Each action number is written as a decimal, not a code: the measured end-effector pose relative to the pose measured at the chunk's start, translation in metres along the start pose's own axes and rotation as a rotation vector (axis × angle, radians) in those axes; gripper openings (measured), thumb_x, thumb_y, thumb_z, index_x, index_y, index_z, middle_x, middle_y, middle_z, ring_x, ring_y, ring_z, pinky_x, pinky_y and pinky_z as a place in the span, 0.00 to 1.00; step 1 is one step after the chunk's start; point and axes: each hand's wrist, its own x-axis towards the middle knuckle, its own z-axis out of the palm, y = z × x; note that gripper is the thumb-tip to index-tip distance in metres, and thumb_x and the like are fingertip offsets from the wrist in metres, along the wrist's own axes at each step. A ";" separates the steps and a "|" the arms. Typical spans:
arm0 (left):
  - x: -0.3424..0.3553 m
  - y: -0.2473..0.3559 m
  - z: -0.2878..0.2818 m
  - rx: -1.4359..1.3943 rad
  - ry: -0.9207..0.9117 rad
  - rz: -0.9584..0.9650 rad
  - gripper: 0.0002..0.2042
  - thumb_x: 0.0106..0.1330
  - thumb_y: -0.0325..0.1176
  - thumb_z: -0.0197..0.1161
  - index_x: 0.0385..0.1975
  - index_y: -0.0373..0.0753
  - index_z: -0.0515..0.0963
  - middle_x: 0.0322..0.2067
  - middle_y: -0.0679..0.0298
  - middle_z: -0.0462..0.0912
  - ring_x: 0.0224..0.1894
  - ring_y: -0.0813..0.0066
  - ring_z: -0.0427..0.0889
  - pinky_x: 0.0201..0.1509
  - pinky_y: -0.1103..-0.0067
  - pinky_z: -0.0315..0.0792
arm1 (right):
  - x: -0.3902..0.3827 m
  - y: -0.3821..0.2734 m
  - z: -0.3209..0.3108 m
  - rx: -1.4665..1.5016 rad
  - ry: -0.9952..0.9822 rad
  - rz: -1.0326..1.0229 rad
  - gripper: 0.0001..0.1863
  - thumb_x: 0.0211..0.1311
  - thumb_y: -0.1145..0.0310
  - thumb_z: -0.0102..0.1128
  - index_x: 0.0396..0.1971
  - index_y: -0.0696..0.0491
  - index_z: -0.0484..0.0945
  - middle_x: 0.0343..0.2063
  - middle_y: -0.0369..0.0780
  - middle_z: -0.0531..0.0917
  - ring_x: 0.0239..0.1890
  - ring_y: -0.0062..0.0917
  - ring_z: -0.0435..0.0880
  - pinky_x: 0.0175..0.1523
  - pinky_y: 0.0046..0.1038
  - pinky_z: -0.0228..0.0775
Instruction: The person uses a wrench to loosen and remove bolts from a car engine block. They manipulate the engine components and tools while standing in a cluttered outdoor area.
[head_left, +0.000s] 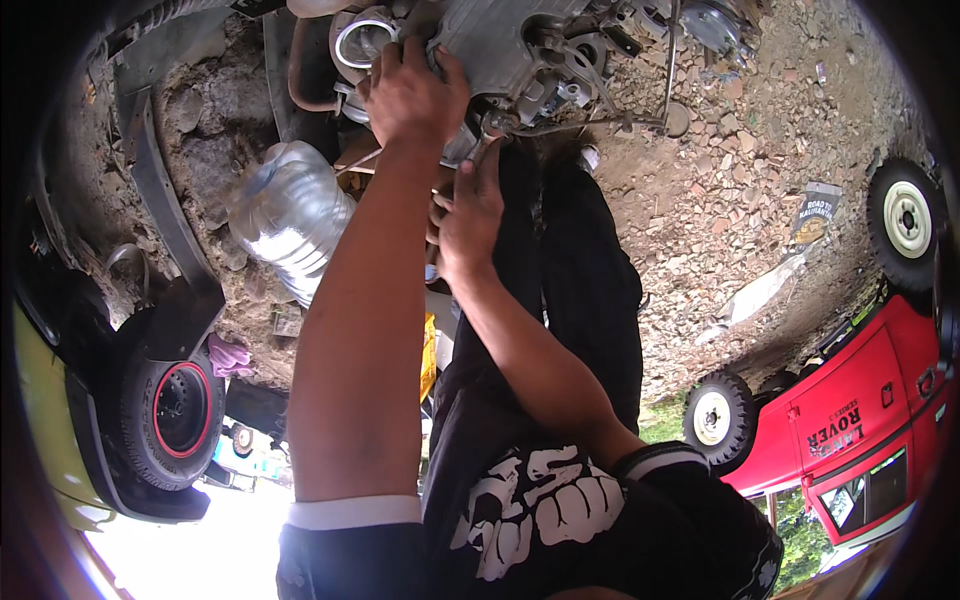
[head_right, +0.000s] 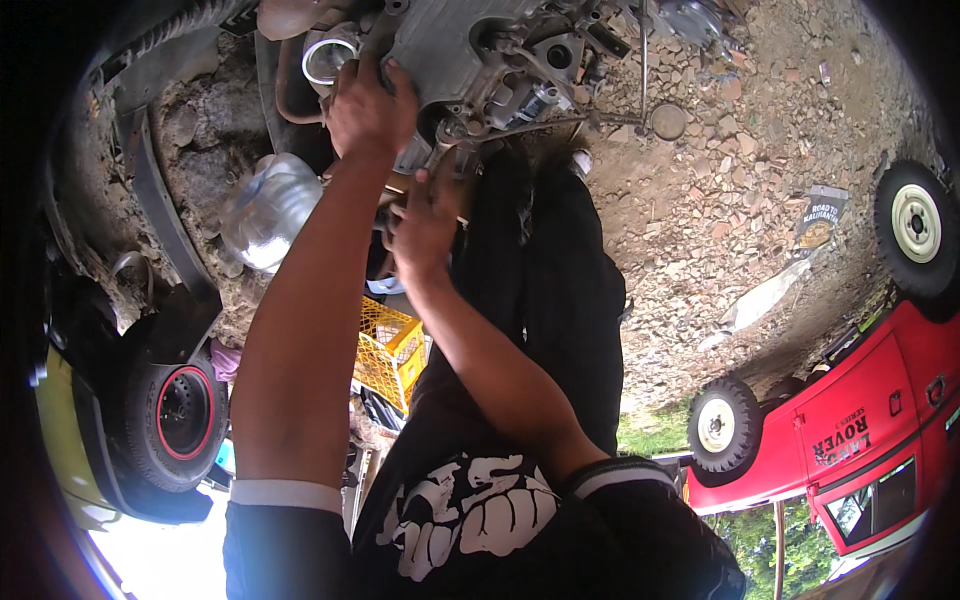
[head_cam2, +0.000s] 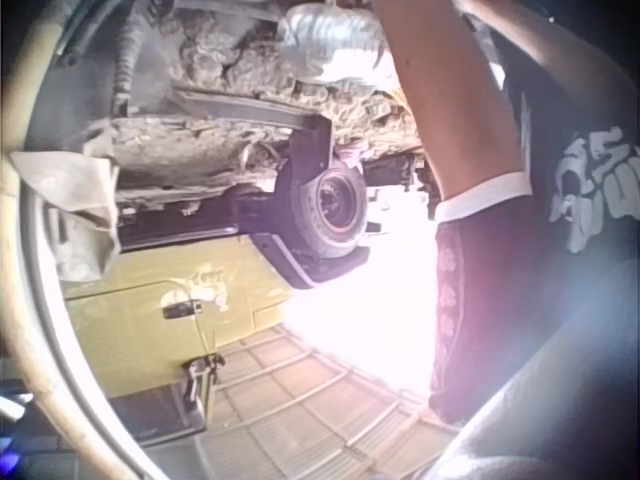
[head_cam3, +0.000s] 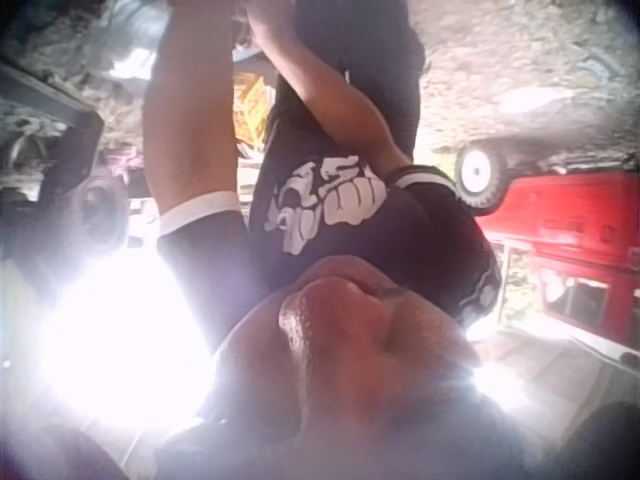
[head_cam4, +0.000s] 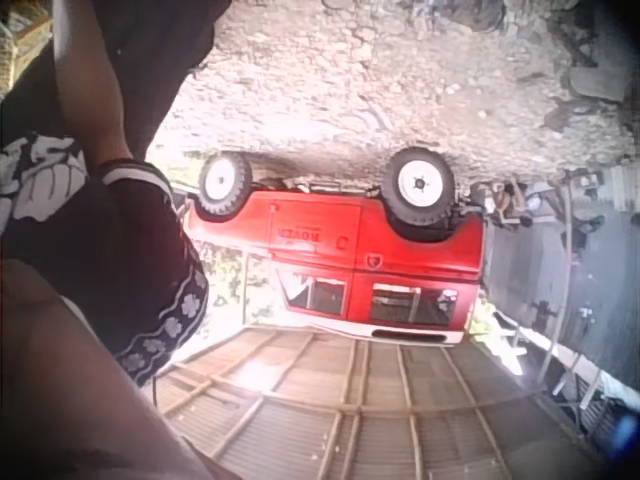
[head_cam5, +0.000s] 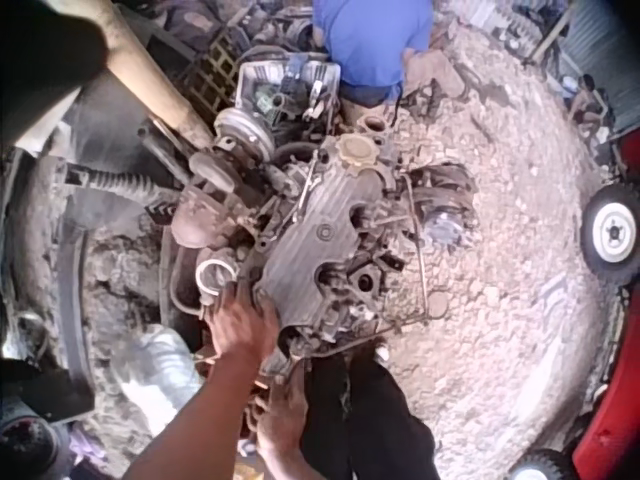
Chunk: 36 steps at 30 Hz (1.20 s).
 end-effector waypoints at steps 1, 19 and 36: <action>0.001 0.000 0.000 0.007 0.004 0.001 0.20 0.66 0.46 0.51 0.49 0.38 0.78 0.48 0.51 0.79 0.55 0.54 0.78 0.62 0.57 0.65 | 0.006 0.007 -0.014 -0.093 -0.019 -0.041 0.34 0.76 0.61 0.49 0.76 0.34 0.47 0.18 0.27 0.63 0.13 0.09 0.59 0.14 0.16 0.50; 0.000 -0.001 -0.002 0.042 -0.073 0.014 0.21 0.68 0.46 0.49 0.51 0.38 0.76 0.51 0.51 0.77 0.59 0.57 0.75 0.64 0.57 0.62 | 0.135 -0.063 -0.147 -1.173 -0.403 -1.112 0.19 0.70 0.65 0.57 0.58 0.51 0.77 0.34 0.44 0.86 0.32 0.35 0.86 0.38 0.31 0.76; -0.001 -0.002 0.002 0.045 0.018 0.031 0.19 0.67 0.45 0.50 0.47 0.37 0.78 0.47 0.50 0.79 0.53 0.50 0.79 0.59 0.56 0.67 | -0.021 -0.039 -0.039 0.229 -0.204 0.393 0.06 0.78 0.62 0.43 0.46 0.43 0.70 0.23 0.29 0.67 0.18 0.11 0.57 0.20 0.16 0.49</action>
